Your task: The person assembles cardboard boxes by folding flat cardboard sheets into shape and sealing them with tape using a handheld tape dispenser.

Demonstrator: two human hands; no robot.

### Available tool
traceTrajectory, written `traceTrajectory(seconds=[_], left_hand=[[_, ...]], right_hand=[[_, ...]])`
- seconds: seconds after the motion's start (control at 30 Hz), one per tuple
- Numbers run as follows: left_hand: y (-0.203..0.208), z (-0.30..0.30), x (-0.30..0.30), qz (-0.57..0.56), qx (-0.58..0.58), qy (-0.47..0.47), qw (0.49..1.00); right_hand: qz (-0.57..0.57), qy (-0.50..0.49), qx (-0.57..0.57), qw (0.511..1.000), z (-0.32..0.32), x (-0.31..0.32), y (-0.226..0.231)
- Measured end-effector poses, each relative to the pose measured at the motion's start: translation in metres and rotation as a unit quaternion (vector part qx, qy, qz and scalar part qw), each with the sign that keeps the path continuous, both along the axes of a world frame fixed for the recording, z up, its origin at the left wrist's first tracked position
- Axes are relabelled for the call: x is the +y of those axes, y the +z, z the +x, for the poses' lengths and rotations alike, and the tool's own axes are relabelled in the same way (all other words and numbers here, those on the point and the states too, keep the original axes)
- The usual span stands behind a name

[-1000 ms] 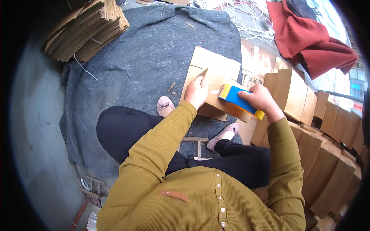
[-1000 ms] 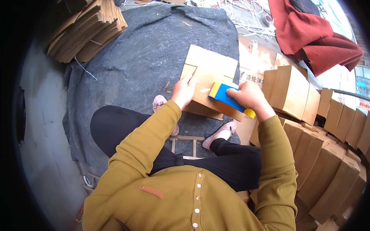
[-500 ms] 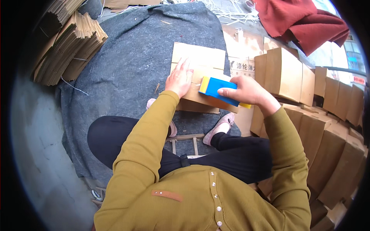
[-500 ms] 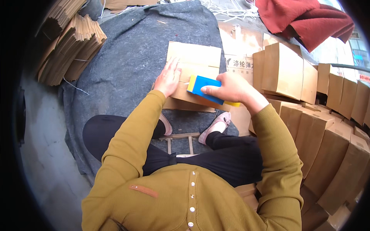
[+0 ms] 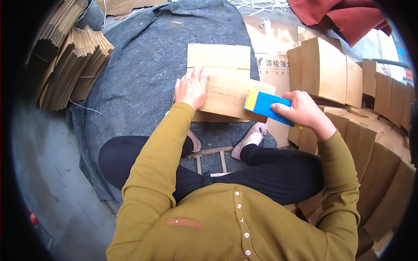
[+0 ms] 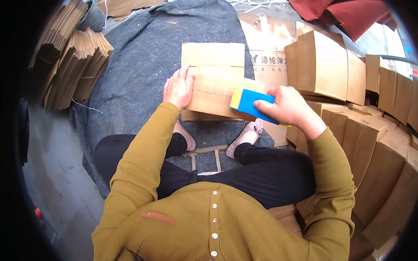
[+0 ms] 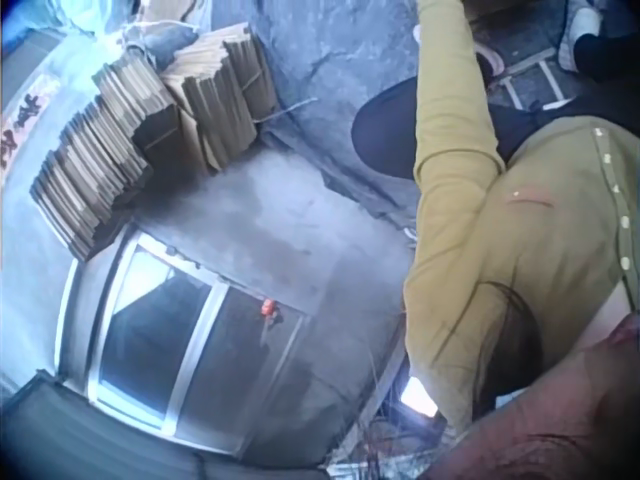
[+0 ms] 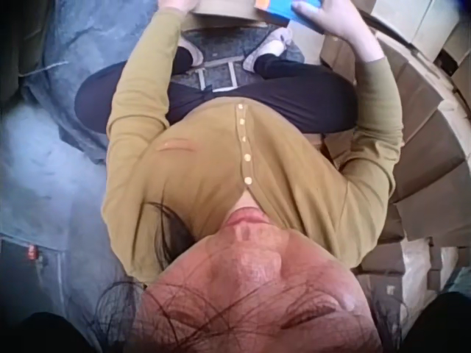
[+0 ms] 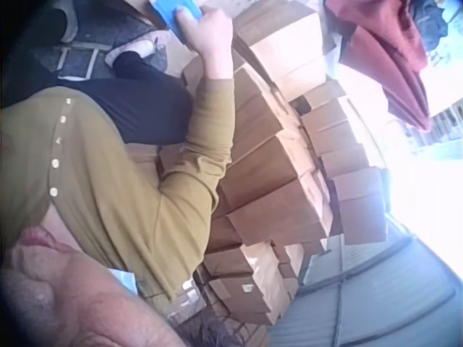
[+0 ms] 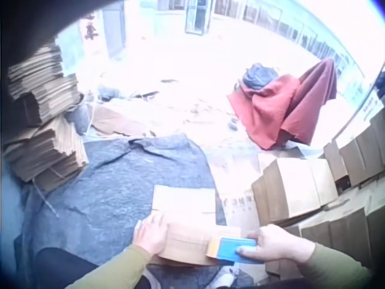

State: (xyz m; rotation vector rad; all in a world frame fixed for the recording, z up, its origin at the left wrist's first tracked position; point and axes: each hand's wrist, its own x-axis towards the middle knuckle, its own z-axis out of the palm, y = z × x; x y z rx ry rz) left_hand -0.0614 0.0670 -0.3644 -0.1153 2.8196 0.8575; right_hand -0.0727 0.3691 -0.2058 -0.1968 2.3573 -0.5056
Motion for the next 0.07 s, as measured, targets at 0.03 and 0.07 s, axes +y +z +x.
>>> traceTrajectory(seconds=[0.03, 0.07], left_hand=[[-0.0001, 0.0005, -0.0003, -0.006, -0.004, -0.001, 1.0], [-0.0002, -0.0006, 0.0001, -0.009, -0.007, -0.005, 1.0]], right_hand=[[0.007, 0.007, -0.004, 1.0, 0.0006, -0.0002, -0.0014], [0.046, 0.039, 0.016, 0.998, -0.0003, -0.0045, -0.0044]])
